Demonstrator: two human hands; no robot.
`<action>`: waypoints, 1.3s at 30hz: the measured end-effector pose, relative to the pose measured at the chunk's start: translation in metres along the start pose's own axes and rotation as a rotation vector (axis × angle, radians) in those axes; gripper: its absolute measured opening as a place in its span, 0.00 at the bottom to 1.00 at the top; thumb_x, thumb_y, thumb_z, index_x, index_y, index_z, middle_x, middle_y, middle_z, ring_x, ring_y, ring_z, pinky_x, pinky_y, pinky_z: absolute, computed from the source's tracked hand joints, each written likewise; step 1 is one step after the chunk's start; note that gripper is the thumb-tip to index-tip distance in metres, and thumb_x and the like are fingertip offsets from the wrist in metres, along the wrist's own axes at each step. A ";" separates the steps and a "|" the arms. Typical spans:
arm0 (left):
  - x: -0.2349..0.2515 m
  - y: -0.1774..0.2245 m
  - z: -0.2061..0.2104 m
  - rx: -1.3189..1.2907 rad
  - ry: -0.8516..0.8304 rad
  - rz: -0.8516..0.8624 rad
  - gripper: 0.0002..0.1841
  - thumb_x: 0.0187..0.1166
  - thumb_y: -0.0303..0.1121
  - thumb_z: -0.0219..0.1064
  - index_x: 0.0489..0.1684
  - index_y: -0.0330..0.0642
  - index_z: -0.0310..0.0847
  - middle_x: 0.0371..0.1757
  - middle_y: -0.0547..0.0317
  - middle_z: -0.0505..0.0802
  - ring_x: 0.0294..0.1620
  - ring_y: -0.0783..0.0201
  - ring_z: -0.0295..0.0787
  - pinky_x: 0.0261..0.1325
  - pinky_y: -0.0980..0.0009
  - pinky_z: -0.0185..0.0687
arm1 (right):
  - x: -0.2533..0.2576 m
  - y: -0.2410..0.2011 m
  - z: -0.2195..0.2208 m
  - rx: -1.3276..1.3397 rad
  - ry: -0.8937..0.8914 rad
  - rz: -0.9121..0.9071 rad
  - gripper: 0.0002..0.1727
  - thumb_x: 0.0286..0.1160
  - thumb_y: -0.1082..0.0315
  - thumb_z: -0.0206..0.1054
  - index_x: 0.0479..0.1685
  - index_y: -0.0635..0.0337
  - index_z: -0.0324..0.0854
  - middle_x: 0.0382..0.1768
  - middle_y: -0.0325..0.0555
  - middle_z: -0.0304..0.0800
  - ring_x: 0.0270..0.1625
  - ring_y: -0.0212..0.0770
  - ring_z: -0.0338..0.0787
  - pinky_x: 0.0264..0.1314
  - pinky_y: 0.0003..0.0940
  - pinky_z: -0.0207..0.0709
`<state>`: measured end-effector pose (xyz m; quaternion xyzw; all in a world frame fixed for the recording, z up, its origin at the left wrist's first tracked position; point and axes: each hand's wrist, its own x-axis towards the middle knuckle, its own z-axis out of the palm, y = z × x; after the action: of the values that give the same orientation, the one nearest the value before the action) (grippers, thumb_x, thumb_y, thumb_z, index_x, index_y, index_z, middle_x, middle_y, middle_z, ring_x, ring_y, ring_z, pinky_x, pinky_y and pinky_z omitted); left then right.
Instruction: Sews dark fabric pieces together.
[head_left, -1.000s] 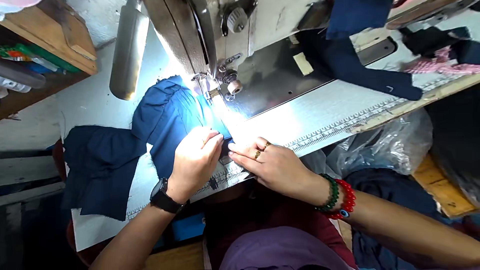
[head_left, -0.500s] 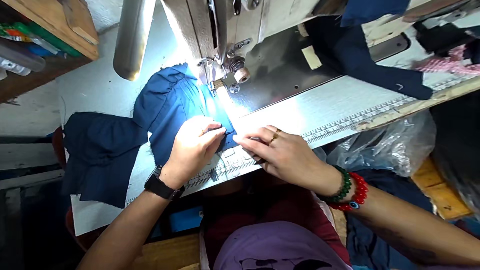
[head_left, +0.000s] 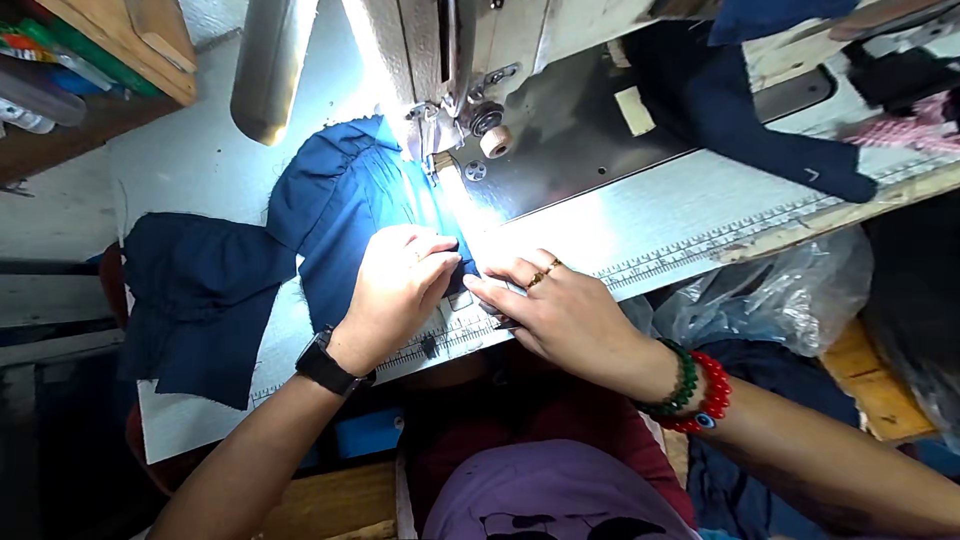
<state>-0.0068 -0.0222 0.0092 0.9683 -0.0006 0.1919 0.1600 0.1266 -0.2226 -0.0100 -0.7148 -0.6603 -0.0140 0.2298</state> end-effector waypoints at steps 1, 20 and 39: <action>0.000 -0.001 0.000 0.001 0.001 0.006 0.11 0.82 0.30 0.65 0.47 0.45 0.96 0.58 0.58 0.96 0.68 0.55 0.85 0.75 0.53 0.70 | 0.000 0.000 0.000 0.004 -0.003 0.003 0.23 0.76 0.66 0.62 0.70 0.44 0.87 0.64 0.50 0.88 0.61 0.58 0.85 0.45 0.48 0.82; -0.003 -0.017 -0.008 -0.092 -0.086 0.094 0.13 0.84 0.31 0.64 0.54 0.47 0.95 0.64 0.60 0.94 0.72 0.58 0.84 0.83 0.43 0.58 | 0.023 0.017 -0.019 0.055 -0.079 -0.010 0.24 0.68 0.74 0.62 0.65 0.49 0.89 0.55 0.49 0.91 0.46 0.48 0.91 0.37 0.42 0.83; 0.008 -0.023 -0.008 0.103 -0.060 0.099 0.14 0.84 0.29 0.61 0.57 0.48 0.93 0.62 0.56 0.94 0.68 0.56 0.86 0.80 0.42 0.60 | 0.052 0.017 -0.022 -0.205 -0.133 -0.105 0.17 0.78 0.70 0.65 0.64 0.58 0.87 0.40 0.54 0.91 0.35 0.53 0.90 0.26 0.44 0.77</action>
<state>-0.0008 0.0027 0.0126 0.9793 -0.0434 0.1703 0.1002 0.1560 -0.1815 0.0210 -0.6983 -0.7058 -0.0461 0.1099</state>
